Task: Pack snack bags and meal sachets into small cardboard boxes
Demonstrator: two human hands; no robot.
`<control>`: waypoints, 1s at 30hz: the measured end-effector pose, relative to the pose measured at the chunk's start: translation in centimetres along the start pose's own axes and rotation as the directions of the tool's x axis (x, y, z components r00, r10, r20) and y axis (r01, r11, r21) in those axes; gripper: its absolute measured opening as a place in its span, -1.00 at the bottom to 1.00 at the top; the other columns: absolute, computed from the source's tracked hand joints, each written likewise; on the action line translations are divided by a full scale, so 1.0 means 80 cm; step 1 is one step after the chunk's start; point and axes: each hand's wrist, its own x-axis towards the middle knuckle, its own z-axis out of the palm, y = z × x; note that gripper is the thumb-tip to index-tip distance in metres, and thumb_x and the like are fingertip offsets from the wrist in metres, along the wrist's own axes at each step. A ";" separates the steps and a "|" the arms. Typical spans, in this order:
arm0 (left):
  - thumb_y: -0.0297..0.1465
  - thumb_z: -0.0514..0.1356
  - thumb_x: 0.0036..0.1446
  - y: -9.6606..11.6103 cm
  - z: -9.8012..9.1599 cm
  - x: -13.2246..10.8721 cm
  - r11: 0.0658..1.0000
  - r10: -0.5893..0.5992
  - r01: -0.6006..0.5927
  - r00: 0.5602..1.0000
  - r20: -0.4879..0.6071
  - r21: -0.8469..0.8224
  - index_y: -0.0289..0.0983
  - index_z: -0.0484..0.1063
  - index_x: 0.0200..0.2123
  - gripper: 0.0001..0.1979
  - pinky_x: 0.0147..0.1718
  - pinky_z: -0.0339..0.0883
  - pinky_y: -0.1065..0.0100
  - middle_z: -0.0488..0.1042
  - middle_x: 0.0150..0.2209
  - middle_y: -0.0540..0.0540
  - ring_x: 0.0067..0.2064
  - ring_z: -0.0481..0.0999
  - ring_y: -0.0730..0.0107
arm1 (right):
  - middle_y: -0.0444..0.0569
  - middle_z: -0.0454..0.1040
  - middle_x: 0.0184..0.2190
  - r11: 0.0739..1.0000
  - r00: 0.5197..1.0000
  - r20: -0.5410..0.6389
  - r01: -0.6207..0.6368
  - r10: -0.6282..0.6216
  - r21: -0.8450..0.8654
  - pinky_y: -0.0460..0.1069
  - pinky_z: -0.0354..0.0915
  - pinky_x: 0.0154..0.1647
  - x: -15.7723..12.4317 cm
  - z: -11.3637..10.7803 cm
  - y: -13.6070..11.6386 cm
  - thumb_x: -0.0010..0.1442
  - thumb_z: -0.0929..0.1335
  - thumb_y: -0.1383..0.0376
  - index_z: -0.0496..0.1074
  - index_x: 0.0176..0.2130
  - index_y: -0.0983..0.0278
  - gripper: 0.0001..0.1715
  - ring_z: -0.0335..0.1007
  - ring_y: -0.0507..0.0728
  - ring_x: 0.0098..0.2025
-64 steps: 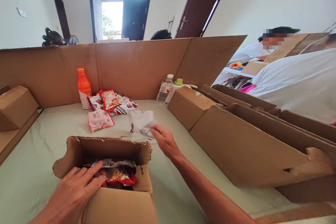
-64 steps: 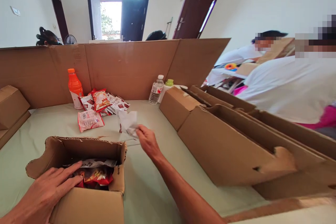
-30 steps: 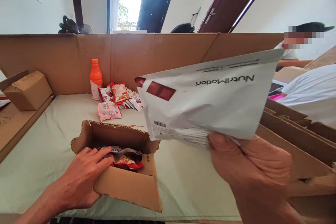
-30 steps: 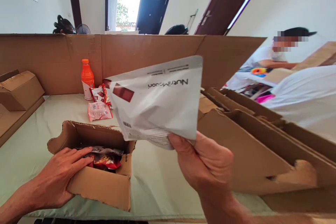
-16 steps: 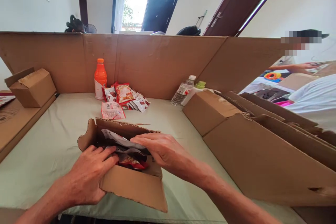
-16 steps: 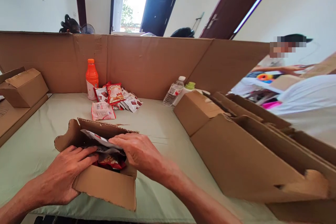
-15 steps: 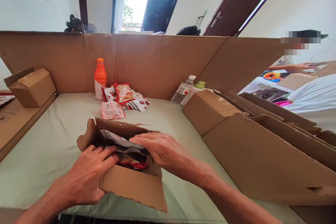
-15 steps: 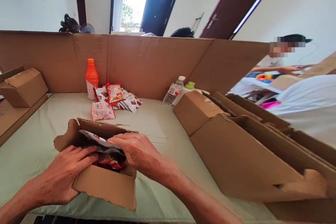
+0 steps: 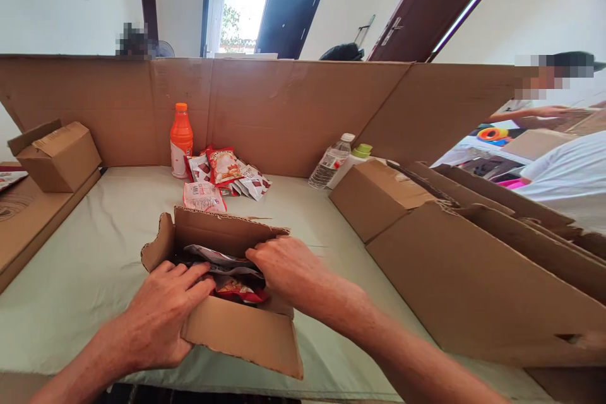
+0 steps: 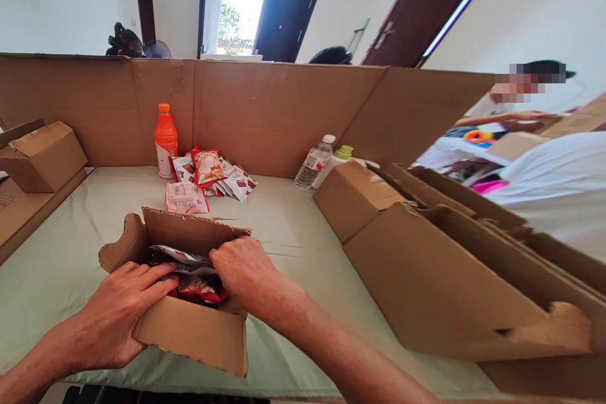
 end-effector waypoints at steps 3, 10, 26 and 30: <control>-0.46 0.21 -0.18 -0.001 0.001 -0.001 1.000 0.008 -0.008 1.000 -0.008 0.003 -0.25 0.38 0.10 -0.34 -0.03 0.30 -0.02 0.40 0.27 -0.20 0.04 0.49 -0.04 | 0.18 0.66 -0.29 1.000 1.000 -0.021 -0.008 0.007 -0.004 0.02 0.30 -0.26 -0.004 -0.007 -0.003 0.22 0.29 0.55 0.61 -0.25 0.34 -0.70 0.63 0.29 -0.16; -0.48 0.21 -0.13 -0.002 0.009 -0.003 1.000 0.024 -0.022 0.993 -0.114 0.017 -0.27 0.37 0.08 -0.40 -0.03 0.28 0.01 0.40 0.23 -0.26 0.07 0.46 -0.05 | 0.22 0.65 -0.30 1.000 0.998 -0.055 0.002 -0.002 -0.007 0.01 0.29 -0.25 0.004 0.008 -0.005 0.23 0.31 0.51 0.60 -0.24 0.34 -0.75 0.62 0.27 -0.20; -0.46 0.21 -0.11 0.001 0.008 0.003 1.000 -0.002 0.001 0.996 -0.092 -0.010 -0.25 0.39 0.00 -0.50 -0.09 0.27 0.04 0.57 -0.07 -0.19 -0.09 0.50 0.03 | 0.13 0.66 -0.18 0.984 0.983 -0.154 0.117 -0.096 0.133 0.03 0.23 -0.29 0.025 0.033 -0.013 0.29 0.31 0.40 0.59 -0.16 0.30 -0.75 0.59 0.28 -0.14; -0.46 0.21 -0.09 0.003 0.008 0.004 1.000 0.001 -0.003 0.995 -0.099 -0.011 -0.26 0.39 0.00 -0.52 -0.09 0.27 0.04 0.57 -0.07 -0.18 -0.09 0.50 0.04 | 0.07 0.67 -0.20 0.975 0.972 -0.234 0.022 0.032 0.223 0.00 0.21 -0.29 0.026 0.036 -0.008 0.33 0.22 0.47 0.61 -0.17 0.28 -0.62 0.60 0.21 -0.13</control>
